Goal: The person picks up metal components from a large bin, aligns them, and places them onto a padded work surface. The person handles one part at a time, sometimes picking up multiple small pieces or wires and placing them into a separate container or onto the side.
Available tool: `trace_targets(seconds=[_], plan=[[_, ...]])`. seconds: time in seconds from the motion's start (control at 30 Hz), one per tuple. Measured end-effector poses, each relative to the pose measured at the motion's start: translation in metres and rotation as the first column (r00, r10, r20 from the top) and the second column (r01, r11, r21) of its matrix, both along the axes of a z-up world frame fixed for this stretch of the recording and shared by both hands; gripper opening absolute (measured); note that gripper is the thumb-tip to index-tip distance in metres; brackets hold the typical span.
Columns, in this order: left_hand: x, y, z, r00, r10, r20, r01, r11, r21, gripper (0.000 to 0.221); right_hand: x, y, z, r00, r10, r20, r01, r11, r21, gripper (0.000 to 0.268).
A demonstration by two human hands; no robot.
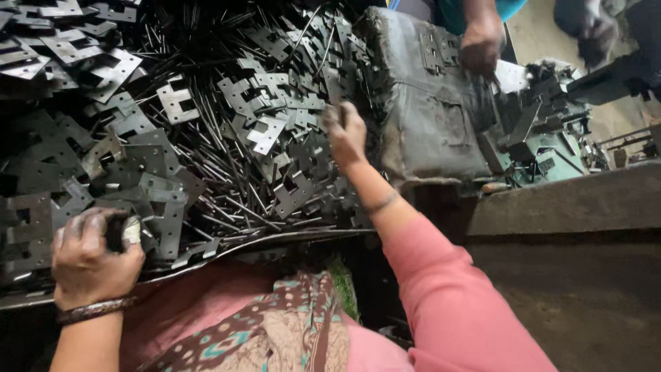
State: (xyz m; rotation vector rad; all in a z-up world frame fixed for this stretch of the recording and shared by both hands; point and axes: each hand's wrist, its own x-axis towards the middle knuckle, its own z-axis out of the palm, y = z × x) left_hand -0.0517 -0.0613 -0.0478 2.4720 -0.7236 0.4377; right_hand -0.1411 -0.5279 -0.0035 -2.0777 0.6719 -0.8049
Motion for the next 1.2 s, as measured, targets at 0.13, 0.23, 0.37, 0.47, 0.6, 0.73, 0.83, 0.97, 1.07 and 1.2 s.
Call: trace_targets(seconds=[0.13, 0.23, 0.37, 0.47, 0.6, 0.73, 0.83, 0.97, 1.07, 1.2], plan=[[0.001, -0.004, 0.013, 0.999, -0.001, -0.041, -0.002, 0.998, -0.065, 0.015, 0.026, 0.024, 0.023, 0.987, 0.152, -0.056, -0.154, 0.988, -0.029, 0.033], [-0.003, -0.008, 0.021, 1.000, -0.013, -0.028, 0.010, 0.996, -0.085, 0.022, 0.023, 0.047, 0.041, 0.959, 0.284, 0.008, -0.284, 0.959, -0.002, 0.033], [-0.002, -0.012, 0.031, 0.998, -0.012, -0.057, 0.008, 0.998, -0.059, 0.031, 0.030, 0.077, 0.084, 0.918, 0.392, -0.052, -0.395, 0.913, -0.099, 0.035], [-0.001, -0.013, 0.034, 0.999, -0.012, -0.036, 0.010, 0.998, -0.068, 0.034, 0.031, 0.098, 0.123, 0.854, 0.520, -0.018, -0.518, 0.847, -0.114, 0.033], [-0.004, -0.011, 0.039, 0.993, -0.120, 0.010, 0.120, 0.981, -0.154, 0.038, 0.047, 0.129, 0.170, 0.763, 0.642, -0.068, -0.634, 0.725, -0.269, 0.029], [-0.013, -0.014, 0.052, 0.976, -0.204, 0.072, 0.207, 0.978, -0.039, 0.048, 0.096, 0.191, 0.175, 0.488, 0.862, -0.139, -0.785, 0.363, -0.502, 0.041], [-0.022, -0.026, 0.059, 0.975, -0.217, -0.048, 0.218, 0.976, 0.021, 0.063, 0.129, 0.253, 0.144, 0.416, 0.841, -0.345, -0.794, 0.152, -0.588, 0.040], [-0.022, -0.050, 0.063, 0.985, -0.166, -0.044, 0.171, 0.976, 0.136, 0.079, 0.176, 0.311, 0.113, 0.475, 0.714, -0.514, -0.720, -0.020, -0.693, 0.075], [-0.015, -0.060, 0.067, 0.953, -0.067, -0.296, 0.169, 0.927, 0.334, 0.069, 0.160, 0.295, 0.107, 0.490, 0.742, -0.458, -0.739, 0.074, -0.670, 0.089], [-0.002, -0.065, 0.077, 0.958, -0.041, -0.284, 0.147, 0.920, 0.364, 0.073, 0.110, 0.191, 0.124, 0.458, 0.838, -0.297, -0.880, 0.381, -0.283, 0.086]])
